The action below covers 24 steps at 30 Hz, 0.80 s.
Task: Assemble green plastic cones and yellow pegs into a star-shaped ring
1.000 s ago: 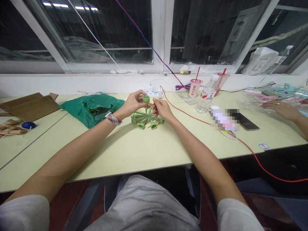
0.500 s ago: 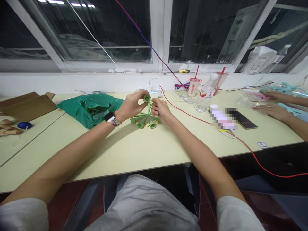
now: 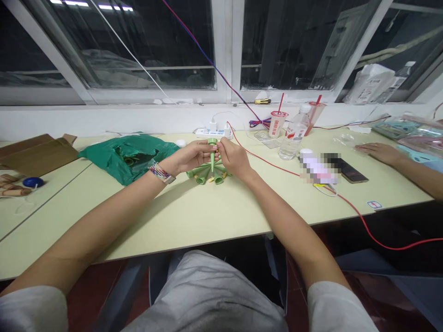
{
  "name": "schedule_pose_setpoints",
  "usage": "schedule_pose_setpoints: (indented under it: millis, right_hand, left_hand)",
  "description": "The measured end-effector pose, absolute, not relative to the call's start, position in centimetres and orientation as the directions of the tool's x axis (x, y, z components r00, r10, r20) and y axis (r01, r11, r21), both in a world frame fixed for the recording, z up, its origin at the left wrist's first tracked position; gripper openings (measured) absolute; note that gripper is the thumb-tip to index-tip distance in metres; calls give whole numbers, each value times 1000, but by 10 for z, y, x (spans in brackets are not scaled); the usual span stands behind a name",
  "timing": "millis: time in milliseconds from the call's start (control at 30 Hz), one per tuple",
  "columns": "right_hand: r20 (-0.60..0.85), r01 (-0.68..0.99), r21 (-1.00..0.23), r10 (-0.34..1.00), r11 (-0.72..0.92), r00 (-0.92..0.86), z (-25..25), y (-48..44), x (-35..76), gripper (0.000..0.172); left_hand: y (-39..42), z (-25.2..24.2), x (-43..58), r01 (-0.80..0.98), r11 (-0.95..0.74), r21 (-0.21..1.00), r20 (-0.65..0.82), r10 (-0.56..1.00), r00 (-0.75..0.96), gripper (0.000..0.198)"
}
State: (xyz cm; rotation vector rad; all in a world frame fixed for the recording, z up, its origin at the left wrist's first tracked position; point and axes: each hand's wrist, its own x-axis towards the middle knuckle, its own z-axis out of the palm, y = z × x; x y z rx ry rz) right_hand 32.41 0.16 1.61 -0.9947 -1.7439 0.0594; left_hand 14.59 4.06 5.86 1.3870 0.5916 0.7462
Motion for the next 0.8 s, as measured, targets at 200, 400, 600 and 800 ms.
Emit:
schedule_pose_setpoints:
  millis: [200,400,600,800]
  right_hand:
    - [377,23,-926,926,378,-20,11,19,309,67]
    - [476,271,-847,879,458,4,12,13,312,61]
    - [793,699,-348,594,625,-136,12,0,322,46]
    - [636,381,-705,771,598,-33,8,11,317,53]
  left_hand:
    - [33,55,142,112,-629,769,537,731,420,35]
    - [34,61,137,116,-598,793,494,743,452,31]
    - [44,65,138,-21,80,997,-42,706,707,23]
    - [40,61,138,48,-393,918,299,767,568,29]
